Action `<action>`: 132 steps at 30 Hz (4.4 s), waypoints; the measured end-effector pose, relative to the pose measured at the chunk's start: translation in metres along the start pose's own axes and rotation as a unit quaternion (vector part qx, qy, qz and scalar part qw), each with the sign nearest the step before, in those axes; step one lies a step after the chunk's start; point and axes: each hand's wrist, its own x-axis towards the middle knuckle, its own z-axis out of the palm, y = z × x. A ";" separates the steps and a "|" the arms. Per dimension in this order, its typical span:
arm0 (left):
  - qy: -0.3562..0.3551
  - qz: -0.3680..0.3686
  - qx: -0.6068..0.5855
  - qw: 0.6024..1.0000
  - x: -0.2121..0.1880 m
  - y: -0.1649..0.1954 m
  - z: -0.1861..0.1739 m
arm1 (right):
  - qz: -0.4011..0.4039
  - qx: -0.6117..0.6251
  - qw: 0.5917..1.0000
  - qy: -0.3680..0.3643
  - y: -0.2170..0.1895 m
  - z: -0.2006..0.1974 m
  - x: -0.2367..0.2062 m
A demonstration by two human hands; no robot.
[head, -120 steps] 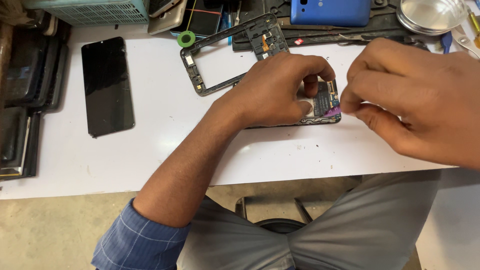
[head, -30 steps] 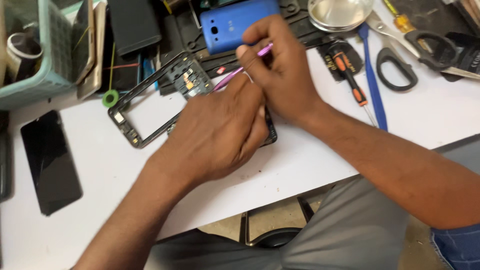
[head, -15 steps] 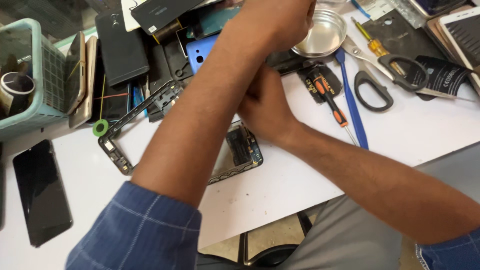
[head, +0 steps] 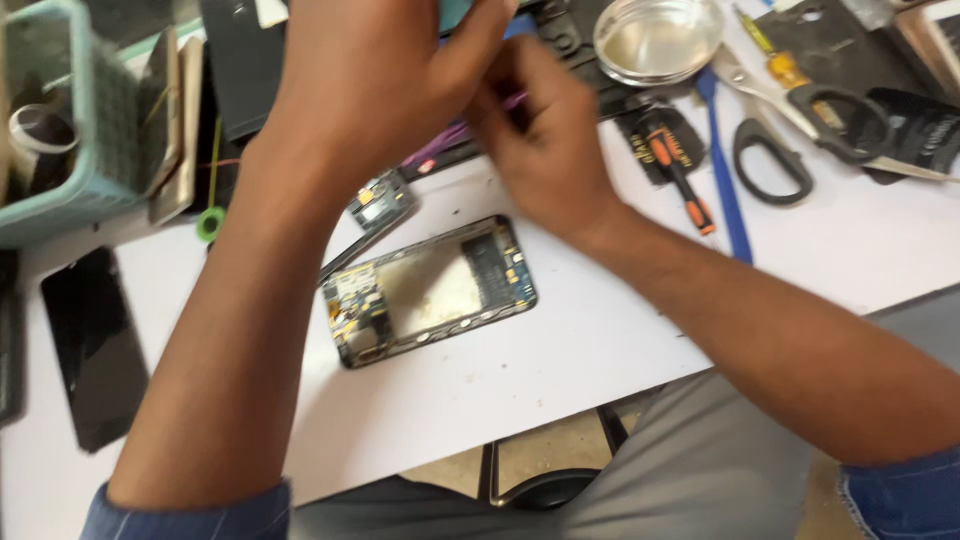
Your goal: The person repairs a disassembled smartphone on a cluttered workbench. They use a purple precision pry tool to work around the battery and internal components, then lift the swollen battery out of the phone body and continue manipulating small internal parts with the tool and fingers.
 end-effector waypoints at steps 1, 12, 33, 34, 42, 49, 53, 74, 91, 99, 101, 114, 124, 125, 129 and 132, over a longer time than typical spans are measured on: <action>-0.007 0.016 -0.012 1.000 -0.017 0.005 -0.017 | 0.000 -0.015 1.000 0.004 0.002 -0.003 0.002; -0.196 -0.019 -0.015 0.980 -0.101 0.034 -0.048 | 0.040 0.022 0.999 0.027 0.008 -0.044 0.006; -0.212 -0.054 -0.016 0.976 -0.123 0.029 -0.041 | -0.004 -0.136 0.989 -0.064 0.006 -0.060 -0.008; -0.215 -0.055 -0.017 0.975 -0.123 0.029 -0.041 | -0.005 -0.134 0.989 -0.068 0.005 -0.060 -0.009; -0.250 -0.081 -0.014 0.965 -0.123 0.027 -0.049 | -0.019 -0.123 0.990 -0.069 0.010 -0.062 -0.011; -0.245 -0.081 -0.014 0.966 -0.122 0.029 -0.047 | -0.043 -0.131 0.988 -0.068 0.019 -0.067 -0.011; -0.244 -0.079 -0.014 0.966 -0.122 0.029 -0.047 | -0.057 -0.133 0.986 -0.085 0.018 -0.067 -0.009; -0.232 -0.073 -0.024 0.970 -0.122 0.029 -0.043 | 0.015 -0.106 0.992 -0.065 0.009 -0.059 -0.008; -0.200 -0.046 0.002 0.979 -0.124 0.028 -0.041 | -0.016 -0.163 0.984 -0.067 0.013 -0.065 -0.013; -0.190 -0.047 0.002 0.981 -0.122 0.031 -0.042 | -0.015 -0.169 0.983 -0.064 0.007 -0.063 -0.012; -0.193 -0.045 0.005 0.980 -0.121 0.032 -0.042 | -0.032 -0.172 0.982 -0.074 0.006 -0.063 -0.010; -0.179 -0.068 -0.089 0.977 -0.118 0.040 -0.043 | -0.030 -0.169 0.983 -0.069 0.006 -0.065 -0.011; -0.174 -0.074 -0.097 0.977 -0.123 0.038 -0.034 | 0.091 -0.177 0.980 0.004 0.001 -0.064 -0.023; -0.175 -0.069 -0.090 0.978 -0.124 0.038 -0.033 | 0.097 -0.185 0.978 0.001 0.000 -0.064 -0.023; -0.193 -0.066 -0.076 0.976 -0.126 0.037 -0.029 | 0.105 -0.207 0.973 -0.013 -0.004 -0.062 -0.021; -0.168 -0.061 -0.089 0.980 -0.129 0.038 -0.029 | 0.104 -0.221 0.970 -0.022 -0.006 -0.061 -0.020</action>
